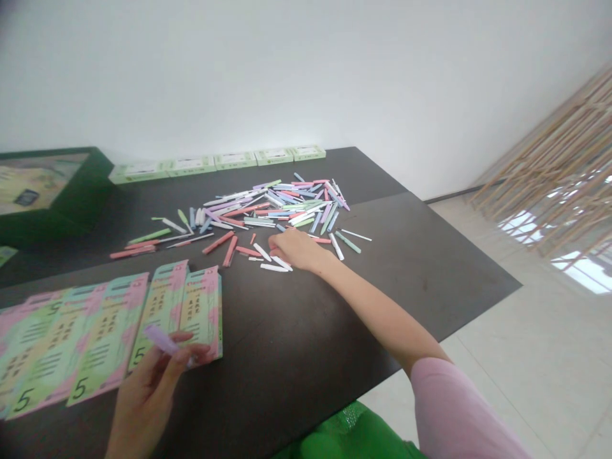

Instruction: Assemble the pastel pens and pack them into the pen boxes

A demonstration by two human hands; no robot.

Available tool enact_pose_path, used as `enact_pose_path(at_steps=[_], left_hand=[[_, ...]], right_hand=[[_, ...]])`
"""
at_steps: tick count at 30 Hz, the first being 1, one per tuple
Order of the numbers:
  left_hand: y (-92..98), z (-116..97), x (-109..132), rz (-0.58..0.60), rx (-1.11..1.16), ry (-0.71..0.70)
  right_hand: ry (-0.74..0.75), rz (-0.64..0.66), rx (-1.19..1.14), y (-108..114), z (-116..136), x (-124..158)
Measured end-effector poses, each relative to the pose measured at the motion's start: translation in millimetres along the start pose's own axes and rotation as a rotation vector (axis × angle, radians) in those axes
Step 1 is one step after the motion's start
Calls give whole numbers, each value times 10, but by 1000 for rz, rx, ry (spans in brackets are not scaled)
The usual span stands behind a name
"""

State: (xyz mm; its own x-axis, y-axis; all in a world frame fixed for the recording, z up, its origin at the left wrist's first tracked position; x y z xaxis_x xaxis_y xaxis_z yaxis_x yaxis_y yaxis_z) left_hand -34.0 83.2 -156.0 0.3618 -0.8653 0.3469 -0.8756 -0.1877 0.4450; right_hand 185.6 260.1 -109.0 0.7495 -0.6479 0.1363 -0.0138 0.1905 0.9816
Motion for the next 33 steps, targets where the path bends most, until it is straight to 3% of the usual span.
enact_pose_path(at_steps=[15, 21, 24, 27, 33], left_hand=[[99, 2, 46, -129, -258, -132], [87, -31, 69, -146, -209, -166], [135, 19, 94, -171, -179, -116], [179, 66, 113, -184, -156, -67], [160, -15, 116, -170, -179, -145]], right_hand=[[151, -21, 42, 114, 265, -448], [221, 30, 69, -13, 407, -760], [248, 39, 70, -86, 435, -889], [242, 50, 77, -155, 415, -917], [189, 84, 88, -270, 371, -858]])
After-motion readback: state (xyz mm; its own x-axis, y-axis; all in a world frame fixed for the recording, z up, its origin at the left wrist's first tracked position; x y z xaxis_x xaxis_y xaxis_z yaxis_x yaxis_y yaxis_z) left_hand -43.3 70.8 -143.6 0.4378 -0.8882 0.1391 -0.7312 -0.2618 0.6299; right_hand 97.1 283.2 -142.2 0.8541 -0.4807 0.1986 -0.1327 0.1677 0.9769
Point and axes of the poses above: each hand's wrist, its own x-axis away from the middle knuckle, its own y-axis out of the back of the hand, z = x × y, the point moved 7 cm from there along -x, towards the middle knuckle, and after that the axes turned 14 degrees about y, right-handed, at the moved point
